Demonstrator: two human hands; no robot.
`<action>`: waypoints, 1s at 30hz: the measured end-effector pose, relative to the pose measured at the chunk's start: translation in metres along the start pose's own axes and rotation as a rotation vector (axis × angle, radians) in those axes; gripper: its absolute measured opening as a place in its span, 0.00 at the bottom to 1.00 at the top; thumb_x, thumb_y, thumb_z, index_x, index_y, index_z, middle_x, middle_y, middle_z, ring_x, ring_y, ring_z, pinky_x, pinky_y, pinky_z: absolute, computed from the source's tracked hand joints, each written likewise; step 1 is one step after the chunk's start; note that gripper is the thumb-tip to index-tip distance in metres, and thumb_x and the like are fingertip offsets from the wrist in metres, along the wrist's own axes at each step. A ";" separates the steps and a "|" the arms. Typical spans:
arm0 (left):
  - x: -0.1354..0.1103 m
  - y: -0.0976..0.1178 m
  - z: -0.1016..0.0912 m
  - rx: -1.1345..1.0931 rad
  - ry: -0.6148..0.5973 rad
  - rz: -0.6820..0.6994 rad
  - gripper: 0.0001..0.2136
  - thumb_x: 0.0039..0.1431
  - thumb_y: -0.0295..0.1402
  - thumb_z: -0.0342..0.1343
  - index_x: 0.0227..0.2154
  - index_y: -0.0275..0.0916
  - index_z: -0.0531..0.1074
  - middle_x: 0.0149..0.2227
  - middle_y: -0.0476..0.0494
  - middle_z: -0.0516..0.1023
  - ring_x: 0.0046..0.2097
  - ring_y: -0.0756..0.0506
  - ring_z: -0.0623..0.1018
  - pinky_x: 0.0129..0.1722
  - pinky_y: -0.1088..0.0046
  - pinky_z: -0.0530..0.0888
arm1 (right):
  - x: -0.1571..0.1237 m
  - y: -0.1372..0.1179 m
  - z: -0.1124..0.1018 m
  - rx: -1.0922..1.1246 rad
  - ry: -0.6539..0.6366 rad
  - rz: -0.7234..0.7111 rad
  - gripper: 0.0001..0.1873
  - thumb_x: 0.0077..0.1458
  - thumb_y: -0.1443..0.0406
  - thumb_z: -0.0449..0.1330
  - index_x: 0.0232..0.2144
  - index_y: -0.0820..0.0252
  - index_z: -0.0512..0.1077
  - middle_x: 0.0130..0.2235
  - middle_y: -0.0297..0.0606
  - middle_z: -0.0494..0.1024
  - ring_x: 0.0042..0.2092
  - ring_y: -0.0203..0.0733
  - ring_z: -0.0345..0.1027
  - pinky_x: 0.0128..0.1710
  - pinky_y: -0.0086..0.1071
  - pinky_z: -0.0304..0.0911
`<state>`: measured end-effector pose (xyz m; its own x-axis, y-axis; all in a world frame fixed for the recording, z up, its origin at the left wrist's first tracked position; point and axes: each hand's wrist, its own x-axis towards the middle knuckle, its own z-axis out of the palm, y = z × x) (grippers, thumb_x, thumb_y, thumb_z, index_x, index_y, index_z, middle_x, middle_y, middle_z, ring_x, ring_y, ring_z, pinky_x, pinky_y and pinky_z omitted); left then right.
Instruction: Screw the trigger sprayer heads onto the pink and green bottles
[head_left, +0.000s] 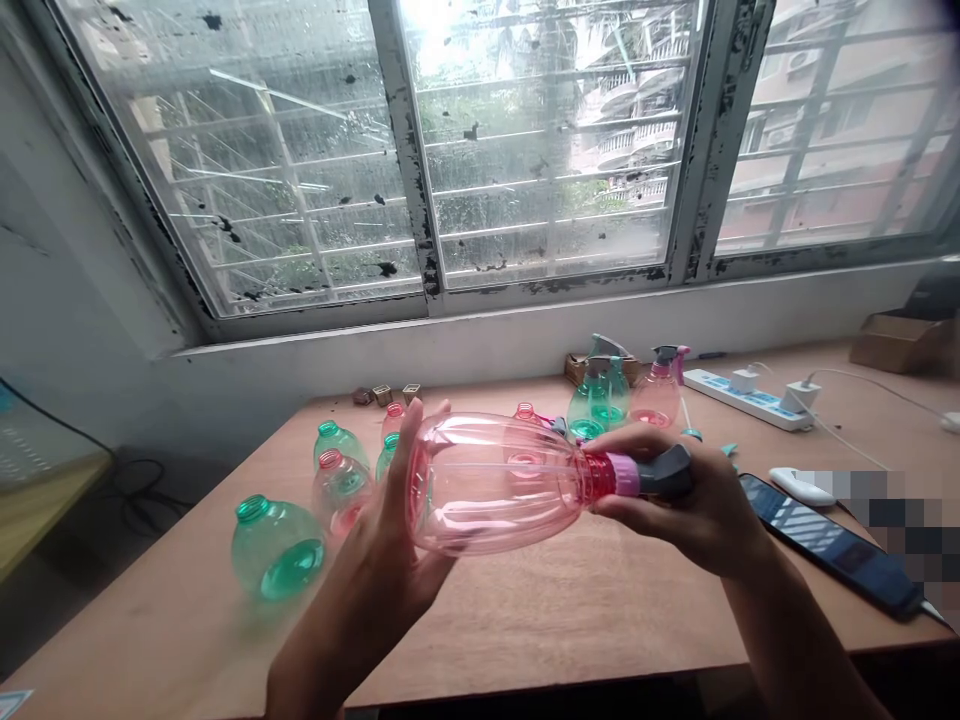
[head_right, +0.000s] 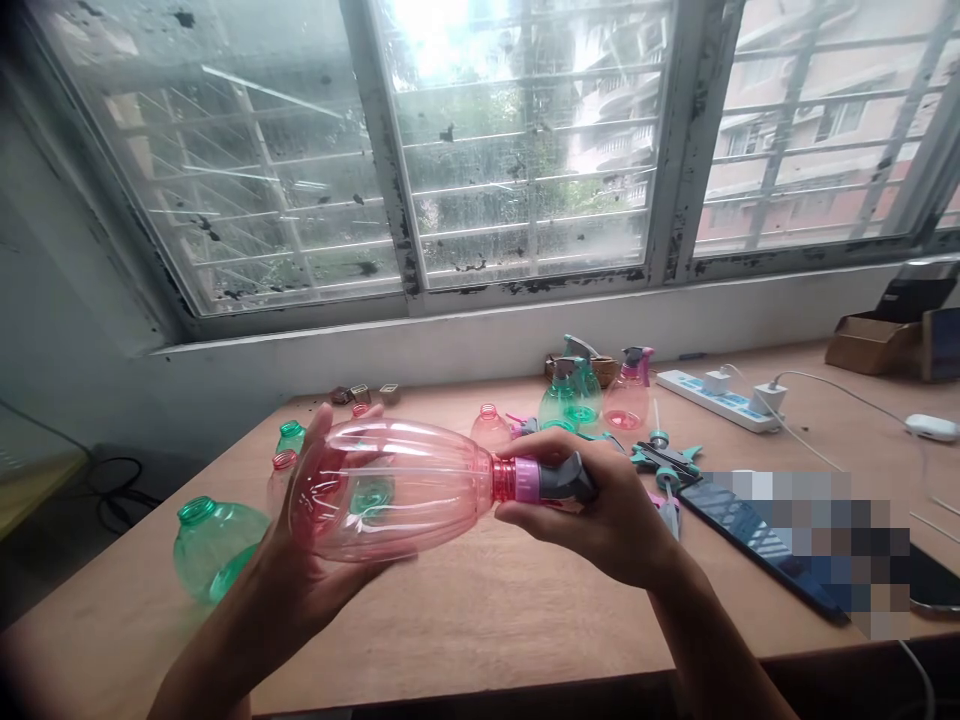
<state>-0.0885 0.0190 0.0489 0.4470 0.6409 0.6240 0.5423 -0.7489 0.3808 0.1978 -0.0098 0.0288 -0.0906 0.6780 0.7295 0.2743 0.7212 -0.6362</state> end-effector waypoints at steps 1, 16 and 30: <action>0.000 0.001 -0.001 -0.036 -0.031 -0.030 0.52 0.61 0.36 0.66 0.73 0.58 0.29 0.73 0.38 0.57 0.72 0.29 0.58 0.70 0.37 0.46 | 0.000 0.000 0.001 -0.006 0.008 0.001 0.16 0.54 0.66 0.74 0.44 0.50 0.77 0.36 0.33 0.83 0.33 0.42 0.75 0.30 0.30 0.68; -0.003 -0.004 -0.006 -0.246 0.008 0.089 0.50 0.63 0.30 0.64 0.72 0.63 0.32 0.75 0.41 0.50 0.71 0.31 0.62 0.67 0.42 0.64 | 0.000 -0.003 -0.001 0.041 -0.010 0.026 0.18 0.53 0.65 0.75 0.45 0.47 0.79 0.37 0.32 0.82 0.29 0.38 0.71 0.27 0.27 0.66; -0.003 0.001 0.003 -0.233 -0.002 0.043 0.48 0.65 0.32 0.61 0.72 0.62 0.30 0.75 0.39 0.49 0.70 0.32 0.63 0.66 0.44 0.66 | -0.003 -0.005 -0.001 0.055 0.032 0.045 0.17 0.53 0.65 0.75 0.44 0.51 0.79 0.34 0.33 0.81 0.27 0.38 0.72 0.25 0.27 0.67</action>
<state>-0.0867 0.0166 0.0455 0.4677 0.6078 0.6418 0.3437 -0.7940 0.5015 0.1974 -0.0159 0.0297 -0.0481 0.7053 0.7073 0.2238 0.6977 -0.6805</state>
